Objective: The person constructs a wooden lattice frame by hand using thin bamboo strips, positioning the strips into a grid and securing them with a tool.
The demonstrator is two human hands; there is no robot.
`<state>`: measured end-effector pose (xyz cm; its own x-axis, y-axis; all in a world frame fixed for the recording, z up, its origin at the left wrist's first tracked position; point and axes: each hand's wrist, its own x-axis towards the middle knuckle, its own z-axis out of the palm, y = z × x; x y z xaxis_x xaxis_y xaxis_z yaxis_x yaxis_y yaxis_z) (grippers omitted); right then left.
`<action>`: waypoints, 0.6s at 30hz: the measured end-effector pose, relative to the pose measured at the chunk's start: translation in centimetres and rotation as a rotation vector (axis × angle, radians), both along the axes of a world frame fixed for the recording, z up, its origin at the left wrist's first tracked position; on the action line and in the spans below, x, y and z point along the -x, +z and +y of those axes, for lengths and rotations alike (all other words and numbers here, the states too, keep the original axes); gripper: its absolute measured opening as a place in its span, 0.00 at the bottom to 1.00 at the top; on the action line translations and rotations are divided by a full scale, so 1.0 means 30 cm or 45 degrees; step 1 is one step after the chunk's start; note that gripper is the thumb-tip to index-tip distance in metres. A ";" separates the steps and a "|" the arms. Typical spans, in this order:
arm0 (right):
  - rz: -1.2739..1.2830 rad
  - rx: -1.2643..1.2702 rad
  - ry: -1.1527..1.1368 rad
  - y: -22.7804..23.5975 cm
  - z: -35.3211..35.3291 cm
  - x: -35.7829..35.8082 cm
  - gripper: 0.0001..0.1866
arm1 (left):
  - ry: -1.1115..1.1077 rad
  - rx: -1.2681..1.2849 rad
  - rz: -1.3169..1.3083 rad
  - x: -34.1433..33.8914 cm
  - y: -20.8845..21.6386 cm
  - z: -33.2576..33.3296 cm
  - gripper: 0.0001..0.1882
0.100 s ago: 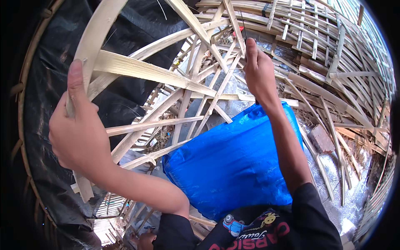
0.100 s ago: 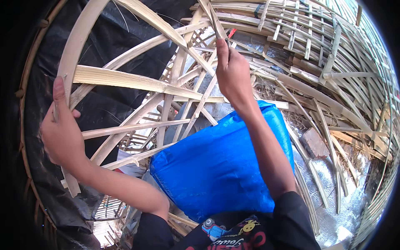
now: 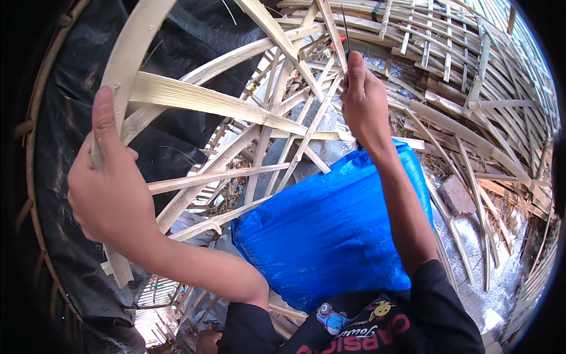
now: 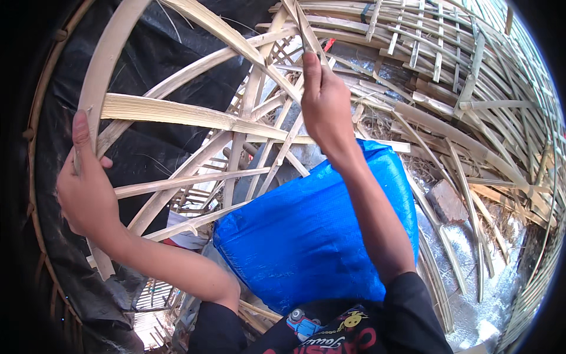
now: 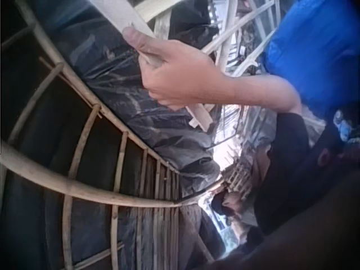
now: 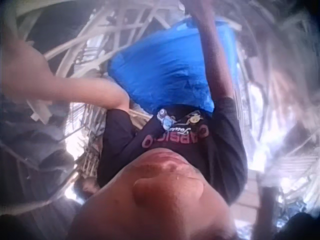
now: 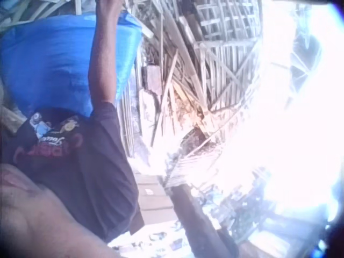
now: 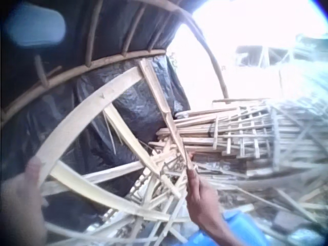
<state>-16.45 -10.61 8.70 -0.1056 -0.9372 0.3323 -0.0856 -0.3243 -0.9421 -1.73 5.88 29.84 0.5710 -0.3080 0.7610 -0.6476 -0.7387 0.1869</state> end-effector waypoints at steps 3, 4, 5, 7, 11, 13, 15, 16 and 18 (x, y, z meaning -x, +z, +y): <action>-0.296 0.041 0.061 -0.007 0.053 -0.107 0.36 | -0.008 0.020 0.009 0.006 -0.028 -0.007 0.45; -0.187 -0.091 0.054 -0.015 0.062 -0.150 0.35 | -0.009 0.054 0.024 0.010 -0.034 -0.008 0.45; -0.077 -0.084 0.004 -0.100 0.026 -0.206 0.35 | -0.013 0.041 0.023 0.018 -0.030 -0.010 0.45; 0.055 -0.207 0.049 -0.131 0.005 -0.232 0.33 | -0.019 0.020 0.035 -0.002 -0.015 -0.018 0.45; 0.305 -0.203 0.032 -0.097 -0.002 -0.208 0.34 | 0.021 -0.001 0.011 -0.062 -0.002 -0.044 0.45; 0.665 -0.182 0.016 -0.108 -0.028 -0.150 0.34 | 0.034 -0.046 0.025 -0.089 0.000 -0.043 0.45; 0.897 -0.110 -0.039 -0.129 -0.102 -0.051 0.34 | 0.052 -0.083 0.046 -0.101 0.004 -0.043 0.45; 0.999 -0.071 -0.105 -0.130 -0.130 0.008 0.34 | 0.052 -0.081 0.054 -0.102 0.001 -0.046 0.46; 0.674 -0.017 -0.158 -0.084 -0.156 0.087 0.37 | 0.043 -0.048 0.065 -0.093 0.011 -0.045 0.46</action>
